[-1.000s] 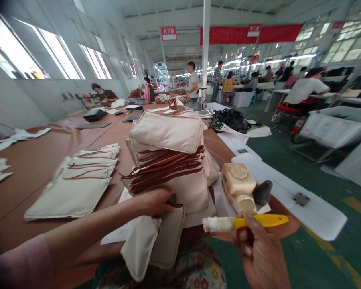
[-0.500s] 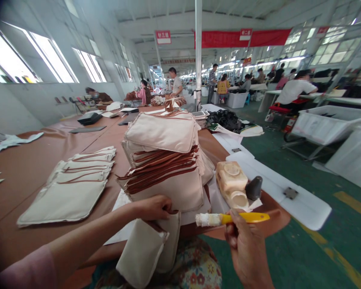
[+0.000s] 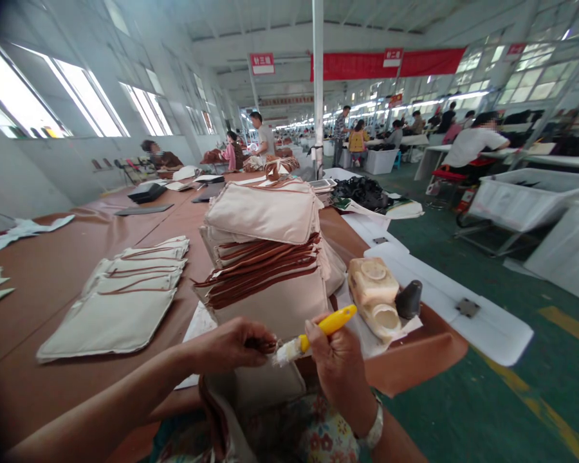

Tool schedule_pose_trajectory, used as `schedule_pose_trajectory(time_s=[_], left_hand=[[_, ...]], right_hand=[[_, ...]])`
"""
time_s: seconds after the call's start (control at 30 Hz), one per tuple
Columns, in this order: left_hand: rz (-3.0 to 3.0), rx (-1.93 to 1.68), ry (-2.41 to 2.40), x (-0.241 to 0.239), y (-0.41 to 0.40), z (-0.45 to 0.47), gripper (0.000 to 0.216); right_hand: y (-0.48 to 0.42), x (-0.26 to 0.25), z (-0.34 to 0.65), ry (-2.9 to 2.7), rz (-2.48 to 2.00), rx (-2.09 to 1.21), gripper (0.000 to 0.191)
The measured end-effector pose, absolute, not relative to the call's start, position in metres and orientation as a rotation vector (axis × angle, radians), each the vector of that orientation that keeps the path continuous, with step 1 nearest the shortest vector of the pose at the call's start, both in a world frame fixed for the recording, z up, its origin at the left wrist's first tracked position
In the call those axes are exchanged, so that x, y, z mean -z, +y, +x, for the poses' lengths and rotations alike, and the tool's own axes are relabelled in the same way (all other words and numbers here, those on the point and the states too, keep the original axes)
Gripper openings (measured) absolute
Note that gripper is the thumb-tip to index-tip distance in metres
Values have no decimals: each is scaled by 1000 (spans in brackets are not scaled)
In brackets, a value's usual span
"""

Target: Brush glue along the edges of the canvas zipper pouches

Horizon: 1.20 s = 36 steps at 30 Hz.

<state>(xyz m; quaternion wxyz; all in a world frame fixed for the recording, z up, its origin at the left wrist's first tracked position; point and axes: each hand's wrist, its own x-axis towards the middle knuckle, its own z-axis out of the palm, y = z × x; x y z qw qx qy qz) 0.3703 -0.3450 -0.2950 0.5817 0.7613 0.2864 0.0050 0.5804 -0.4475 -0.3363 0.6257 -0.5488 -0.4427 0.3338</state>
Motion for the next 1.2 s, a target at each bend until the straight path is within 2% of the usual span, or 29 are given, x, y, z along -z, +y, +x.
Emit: schedule_pose_trajectory(time_s=[0.13,0.27,0.4,0.6,0.8,1.0,1.2], left_hand=[[1757,-69,721,302,-347,367,20],[1724,-113,774,305,-350,367,22],[1796,-105,770,301,-356,372,14],[2057,-227,885,300,-368,367,10],[2445,-479,823,307,-383,369,26],[2847,-716,781,313,-393,367,30],[3079,-890,686,309,-397,367,38]], right_hand=[[-438,331,590,-1056,-1307,-609,39],[-447,325,591,-1041,-1313,-620,33],[-446,326,583,-1180,-1288,-564,31],[-436,319,603,-981,-1291,-438,30],[-444,314,596,-1026,-1235,-475,28],[-469,310,596,-1351,-1204,-705,27],[-472,299,599,-1195,-1232,-454,18]])
